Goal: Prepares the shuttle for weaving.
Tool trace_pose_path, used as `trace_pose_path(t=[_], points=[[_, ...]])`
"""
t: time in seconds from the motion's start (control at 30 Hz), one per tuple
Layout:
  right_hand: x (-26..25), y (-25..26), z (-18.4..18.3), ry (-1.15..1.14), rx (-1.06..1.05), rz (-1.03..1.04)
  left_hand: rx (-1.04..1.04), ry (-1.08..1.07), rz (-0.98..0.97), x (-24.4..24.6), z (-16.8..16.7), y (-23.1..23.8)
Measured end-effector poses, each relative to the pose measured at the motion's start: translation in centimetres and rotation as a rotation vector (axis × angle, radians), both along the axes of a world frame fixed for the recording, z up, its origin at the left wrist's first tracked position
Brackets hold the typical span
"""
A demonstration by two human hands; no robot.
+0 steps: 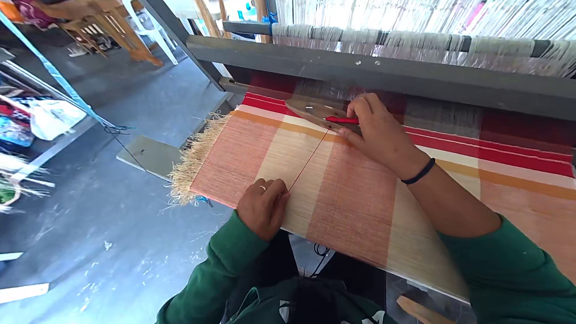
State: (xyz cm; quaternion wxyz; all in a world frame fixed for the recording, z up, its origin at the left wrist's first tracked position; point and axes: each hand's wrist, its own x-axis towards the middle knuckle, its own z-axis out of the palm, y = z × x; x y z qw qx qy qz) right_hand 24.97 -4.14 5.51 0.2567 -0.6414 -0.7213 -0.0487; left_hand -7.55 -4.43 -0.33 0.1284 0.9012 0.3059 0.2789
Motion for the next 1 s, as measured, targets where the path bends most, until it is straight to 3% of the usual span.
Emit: trace_pose_path(t=[0.3, 0.47, 0.67, 0.8, 1.0], points=[[-1.4, 0.0, -1.5, -0.061, -0.001, 0.055, 0.112, -0.157, 0.024, 0.9, -2.7, -0.4], [-2.0, 0.0, -2.1, -0.190, -0.045, -0.048, 0.072, -0.242, -0.029, 0.5, -2.7, -0.2], [-0.9, -1.3, 0.1, -0.201, -0.238, -0.103, -0.063, -0.465, 0.048, 0.0, -2.5, -0.5], [-1.1, -1.0, 0.1, -0.157, 0.011, -0.096, -0.085, -0.478, 0.063, -0.6, -2.7, -0.3], [-1.1, -0.9, 0.5, -0.045, 0.029, -0.054, 0.074, -0.344, 0.138, 0.2, -3.8, -0.2]])
